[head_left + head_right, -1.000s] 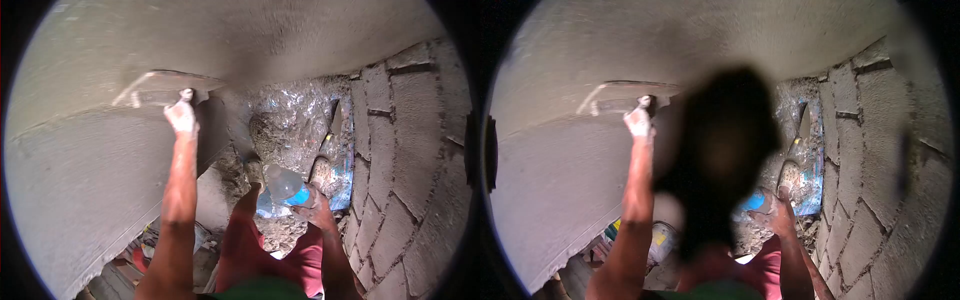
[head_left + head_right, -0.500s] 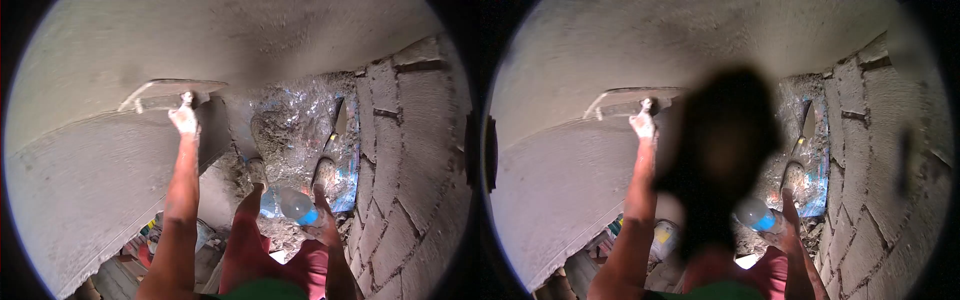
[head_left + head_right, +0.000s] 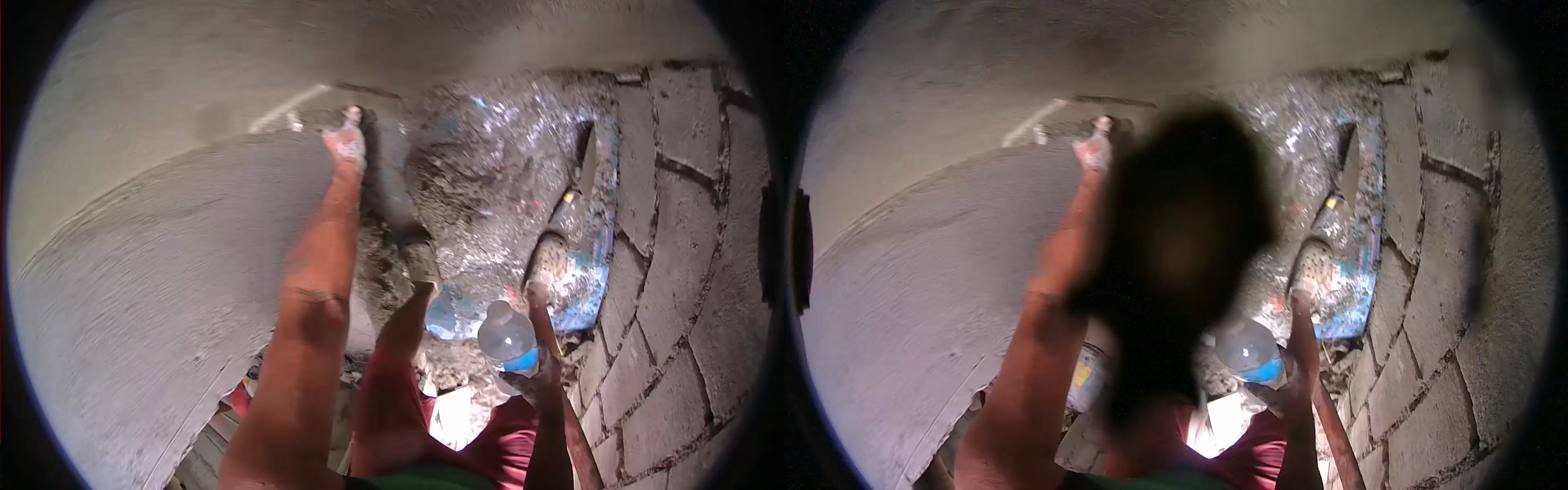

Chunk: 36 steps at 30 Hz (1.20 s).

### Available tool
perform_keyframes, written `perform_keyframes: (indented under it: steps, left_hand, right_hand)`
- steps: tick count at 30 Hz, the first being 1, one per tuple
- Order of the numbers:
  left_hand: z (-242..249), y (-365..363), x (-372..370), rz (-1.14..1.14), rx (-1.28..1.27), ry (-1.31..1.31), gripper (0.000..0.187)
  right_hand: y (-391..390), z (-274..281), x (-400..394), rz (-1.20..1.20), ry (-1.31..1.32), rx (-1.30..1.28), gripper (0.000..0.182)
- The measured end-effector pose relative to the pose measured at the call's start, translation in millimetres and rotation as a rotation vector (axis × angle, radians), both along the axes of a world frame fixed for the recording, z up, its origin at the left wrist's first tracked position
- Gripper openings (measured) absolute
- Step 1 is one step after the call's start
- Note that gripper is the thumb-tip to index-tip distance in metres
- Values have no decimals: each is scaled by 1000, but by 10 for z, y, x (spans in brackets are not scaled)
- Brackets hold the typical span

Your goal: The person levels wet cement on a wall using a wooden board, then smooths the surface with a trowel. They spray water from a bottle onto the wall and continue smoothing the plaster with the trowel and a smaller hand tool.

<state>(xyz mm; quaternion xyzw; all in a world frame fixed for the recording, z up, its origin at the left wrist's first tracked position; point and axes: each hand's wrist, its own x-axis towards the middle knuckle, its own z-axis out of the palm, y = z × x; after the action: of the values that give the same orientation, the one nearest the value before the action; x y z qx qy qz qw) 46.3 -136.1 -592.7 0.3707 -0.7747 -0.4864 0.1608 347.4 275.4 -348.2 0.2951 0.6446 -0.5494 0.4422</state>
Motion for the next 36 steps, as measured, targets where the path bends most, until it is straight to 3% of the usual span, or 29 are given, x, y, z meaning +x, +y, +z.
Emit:
perform_keyframes:
  steps: [1,2,4,6,9,11,13,14,16,18,20,24,25,27,29,30,31,32,34,36]
  left_hand:
    - [49,-51,-58,-96,-35,177,39]
    - [358,-33,-111,-39,1,46,37]
    - [1095,120,-122,149,228,25,36]
    - [1900,123,-87,116,192,62,35]
    - [3361,60,-130,125,44,38,32]
    - [4538,259,-102,84,-50,151,34]
    - [5502,149,-73,101,-180,72,35]
    - [6017,230,-43,2,-283,55,33]
    - [6780,282,-89,-84,-294,170,26]
    - [7023,86,-132,-114,-116,374,19]
    - [6890,-6,-145,-160,-51,464,15]
    - [5763,308,-148,-94,-50,369,16]
    - [5405,315,-119,-86,-141,225,15]
    - [4546,321,-83,-16,73,148,13]
    - [3481,238,-67,-74,21,42,13]
    - [2908,153,-67,-49,68,-9,19]
    - [2343,74,-69,-24,115,-60,26]
    - [1743,-19,-54,-16,236,49,36]
    - [1149,6,-79,66,301,-52,41]
    - [701,57,-87,167,305,-131,44]
  right_hand:
    - [-85,102,-114,-166,17,-81,70]
    - [-124,262,-247,-148,86,-114,69]
    - [-174,625,-511,-221,77,-216,69]
    - [-163,993,-684,-326,132,-387,73]
    - [107,1130,-544,-176,326,-377,79]
    - [192,1432,-671,-236,303,-379,81]
    - [259,1835,-966,-69,315,-320,79]
    - [270,1863,-964,-141,369,-389,77]
    - [389,1815,-963,-86,397,-379,77]
    - [438,1718,-961,-33,408,-368,78]
    - [432,1567,-937,-102,349,-413,81]
    - [390,1178,-873,-45,302,-345,85]
    - [379,1094,-841,-38,289,-341,85]
    - [344,918,-753,-32,260,-332,85]
    - [299,751,-650,-158,129,-283,84]
    - [323,665,-626,-2,191,-153,80]
    - [351,528,-526,-4,179,-144,80]
    - [386,388,-379,-59,157,-183,80]
    - [340,308,-375,-190,69,-251,76]
    - [321,163,-269,-117,43,-138,74]
